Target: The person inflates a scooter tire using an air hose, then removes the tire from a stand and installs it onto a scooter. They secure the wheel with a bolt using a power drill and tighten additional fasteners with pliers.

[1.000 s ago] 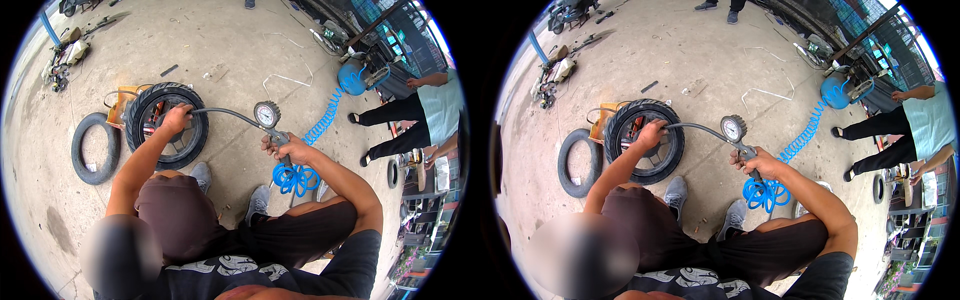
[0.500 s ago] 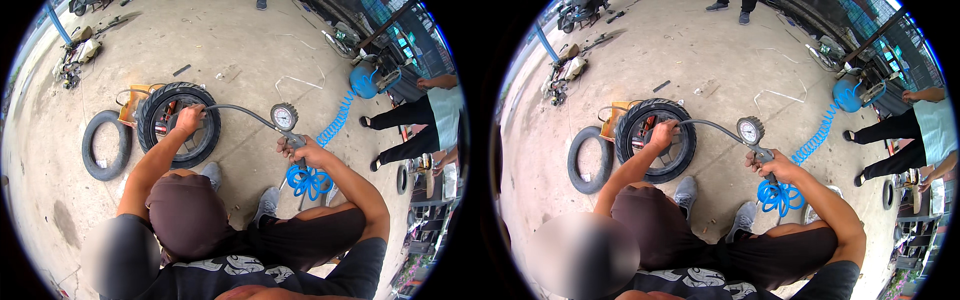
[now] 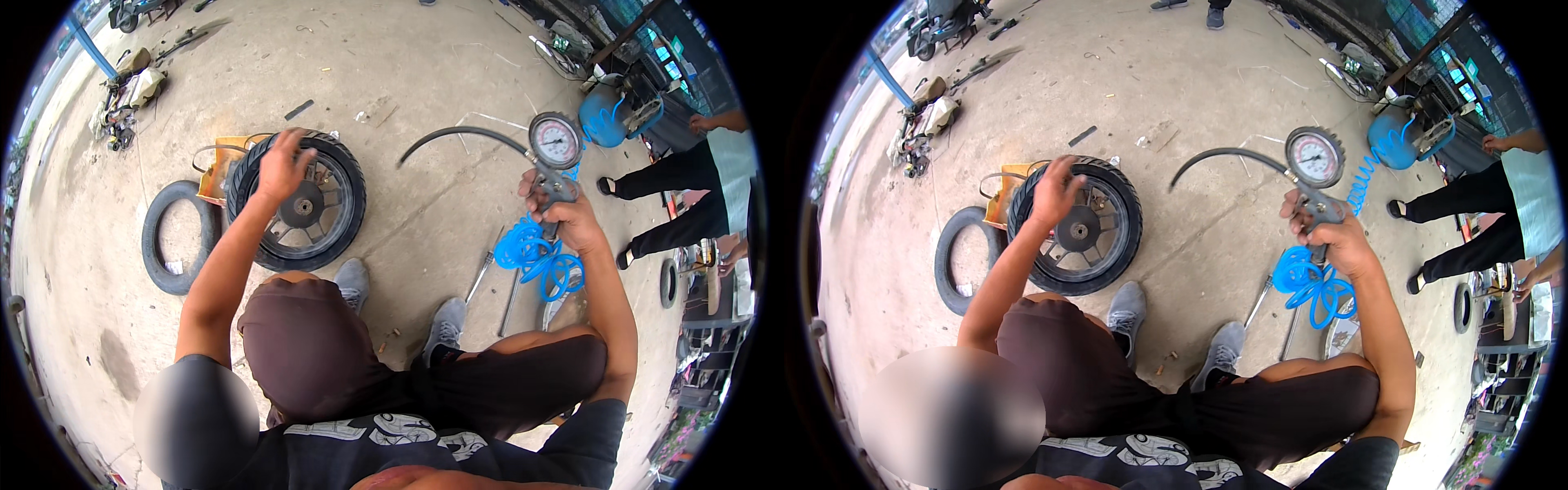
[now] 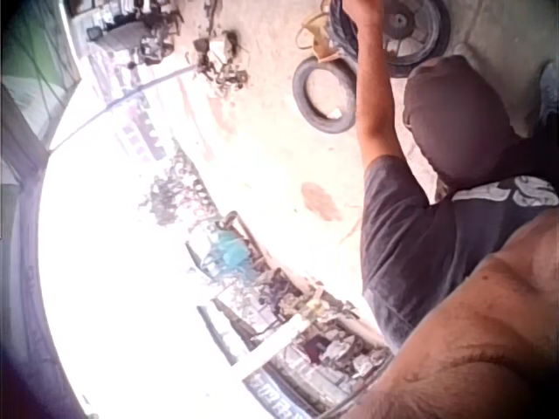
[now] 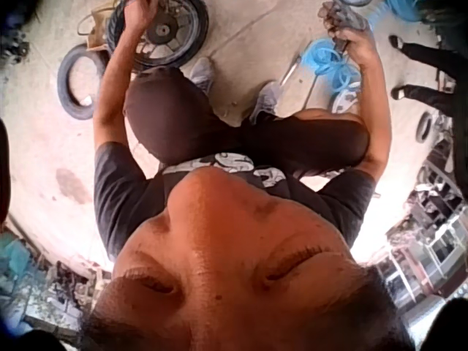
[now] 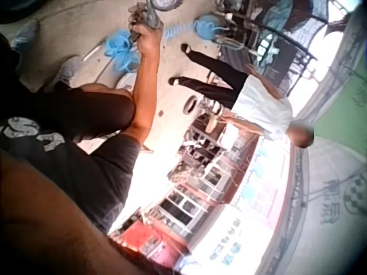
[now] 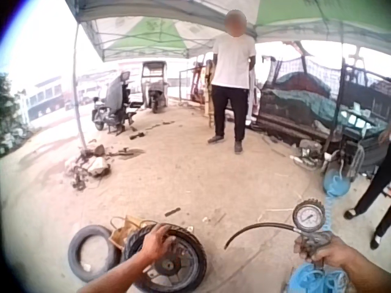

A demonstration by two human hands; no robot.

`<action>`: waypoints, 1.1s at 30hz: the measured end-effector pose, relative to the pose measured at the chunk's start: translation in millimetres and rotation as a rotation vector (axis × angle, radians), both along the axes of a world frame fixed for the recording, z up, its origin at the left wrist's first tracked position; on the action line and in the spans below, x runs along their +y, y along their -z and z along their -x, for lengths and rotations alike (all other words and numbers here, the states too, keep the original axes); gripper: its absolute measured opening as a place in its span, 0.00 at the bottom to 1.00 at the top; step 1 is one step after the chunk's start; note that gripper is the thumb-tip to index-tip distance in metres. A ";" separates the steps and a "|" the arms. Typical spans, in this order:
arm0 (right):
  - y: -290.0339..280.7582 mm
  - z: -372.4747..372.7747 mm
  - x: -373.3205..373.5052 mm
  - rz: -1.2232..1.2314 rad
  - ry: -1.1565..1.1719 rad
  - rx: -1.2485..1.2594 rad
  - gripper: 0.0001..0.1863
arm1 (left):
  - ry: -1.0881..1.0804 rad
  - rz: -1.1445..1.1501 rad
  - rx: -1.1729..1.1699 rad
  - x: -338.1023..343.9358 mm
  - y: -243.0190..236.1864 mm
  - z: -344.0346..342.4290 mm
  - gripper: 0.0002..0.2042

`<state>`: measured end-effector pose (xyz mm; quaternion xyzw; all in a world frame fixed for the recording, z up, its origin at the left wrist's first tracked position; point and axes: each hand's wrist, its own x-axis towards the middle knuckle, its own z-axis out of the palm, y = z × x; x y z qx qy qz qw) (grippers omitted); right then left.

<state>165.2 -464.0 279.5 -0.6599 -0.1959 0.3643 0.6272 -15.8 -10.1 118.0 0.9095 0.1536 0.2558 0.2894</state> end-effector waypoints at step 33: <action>298.5 -21.8 -76.8 1.021 -0.122 -0.994 0.31 | -0.368 0.720 0.116 41.0 19.4 113.3 0.34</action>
